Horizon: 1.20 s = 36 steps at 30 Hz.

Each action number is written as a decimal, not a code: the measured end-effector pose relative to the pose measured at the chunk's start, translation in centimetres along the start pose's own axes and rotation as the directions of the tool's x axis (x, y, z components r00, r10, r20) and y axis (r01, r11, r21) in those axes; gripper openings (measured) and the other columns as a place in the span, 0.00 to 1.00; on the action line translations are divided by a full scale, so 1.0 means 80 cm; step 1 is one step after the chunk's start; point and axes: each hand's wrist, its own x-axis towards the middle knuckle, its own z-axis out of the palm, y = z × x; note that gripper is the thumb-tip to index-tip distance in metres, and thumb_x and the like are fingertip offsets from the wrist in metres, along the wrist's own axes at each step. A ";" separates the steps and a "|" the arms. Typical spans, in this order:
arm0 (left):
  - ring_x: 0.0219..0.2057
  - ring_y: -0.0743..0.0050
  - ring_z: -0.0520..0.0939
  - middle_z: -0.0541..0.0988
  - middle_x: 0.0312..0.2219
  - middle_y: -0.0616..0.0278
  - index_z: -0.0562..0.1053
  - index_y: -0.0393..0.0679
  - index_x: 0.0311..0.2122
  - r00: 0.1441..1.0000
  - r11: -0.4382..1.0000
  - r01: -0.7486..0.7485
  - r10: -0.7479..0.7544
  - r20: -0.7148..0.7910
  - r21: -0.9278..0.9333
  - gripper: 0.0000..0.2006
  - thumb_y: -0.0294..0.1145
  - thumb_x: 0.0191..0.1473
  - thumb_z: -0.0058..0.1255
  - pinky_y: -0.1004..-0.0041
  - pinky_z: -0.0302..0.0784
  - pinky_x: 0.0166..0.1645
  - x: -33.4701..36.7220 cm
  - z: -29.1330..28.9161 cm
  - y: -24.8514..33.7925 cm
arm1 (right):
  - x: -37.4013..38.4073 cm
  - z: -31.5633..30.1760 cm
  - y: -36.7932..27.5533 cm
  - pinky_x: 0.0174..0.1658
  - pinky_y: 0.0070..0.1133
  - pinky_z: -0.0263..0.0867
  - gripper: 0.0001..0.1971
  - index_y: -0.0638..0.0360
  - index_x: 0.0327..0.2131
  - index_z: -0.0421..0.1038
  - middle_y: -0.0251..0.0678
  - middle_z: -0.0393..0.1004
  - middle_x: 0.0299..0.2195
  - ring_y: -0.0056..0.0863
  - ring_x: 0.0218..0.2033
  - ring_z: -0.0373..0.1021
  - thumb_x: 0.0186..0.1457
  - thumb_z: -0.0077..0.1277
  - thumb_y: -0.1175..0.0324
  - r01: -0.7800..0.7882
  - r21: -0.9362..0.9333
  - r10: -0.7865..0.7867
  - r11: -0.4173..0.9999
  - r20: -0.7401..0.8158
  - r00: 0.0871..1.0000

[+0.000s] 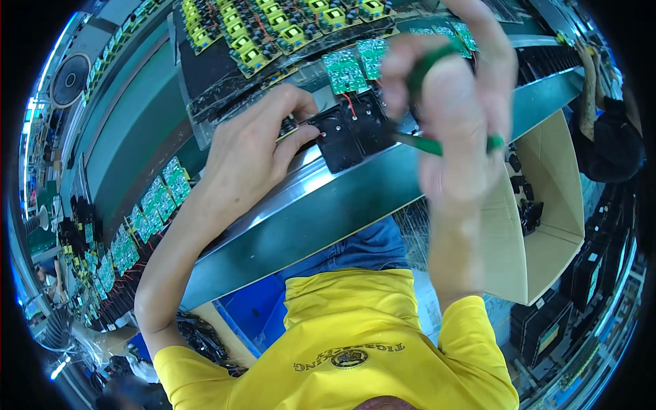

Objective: Assembling small electronic circuit boards into a plastic rack and trimming component leads using pliers on a production line.

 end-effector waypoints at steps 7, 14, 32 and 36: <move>0.38 0.62 0.83 0.83 0.40 0.63 0.80 0.41 0.42 0.984 0.990 -0.137 0.134 -0.122 -0.023 0.05 0.24 0.63 0.64 0.66 0.79 0.45 -0.003 0.013 -0.003 | -0.019 -0.024 -0.004 0.40 0.21 0.66 0.08 0.52 0.41 0.87 0.28 0.75 0.44 0.25 0.37 0.68 0.58 0.70 0.72 0.446 -0.885 -0.025 -0.136 0.453 0.891; 0.38 0.64 0.82 0.83 0.39 0.61 0.81 0.39 0.43 0.995 0.981 -0.051 0.034 -0.094 -0.188 0.05 0.23 0.63 0.64 0.69 0.77 0.47 0.000 0.016 0.006 | -0.028 -0.021 0.007 0.44 0.26 0.68 0.06 0.50 0.37 0.87 0.28 0.74 0.48 0.28 0.41 0.69 0.55 0.72 0.67 0.437 -0.881 0.051 -0.180 0.436 0.899; 0.35 0.66 0.80 0.79 0.39 0.64 0.86 0.42 0.39 0.991 0.997 0.079 -0.080 -0.108 -0.015 0.04 0.29 0.64 0.65 0.68 0.76 0.43 0.008 0.029 0.010 | -0.078 -0.026 -0.006 0.45 0.28 0.72 0.13 0.48 0.43 0.89 0.31 0.76 0.47 0.30 0.40 0.70 0.52 0.76 0.66 0.251 -0.962 0.077 -0.105 0.244 0.967; 0.35 0.64 0.80 0.79 0.39 0.65 0.86 0.43 0.39 0.994 0.999 0.034 -0.034 -0.106 -0.006 0.05 0.31 0.64 0.64 0.67 0.76 0.42 0.012 0.030 0.003 | -0.077 -0.027 -0.003 0.44 0.27 0.72 0.13 0.48 0.42 0.89 0.31 0.75 0.47 0.30 0.39 0.69 0.52 0.76 0.66 0.254 -0.961 0.074 -0.106 0.247 0.966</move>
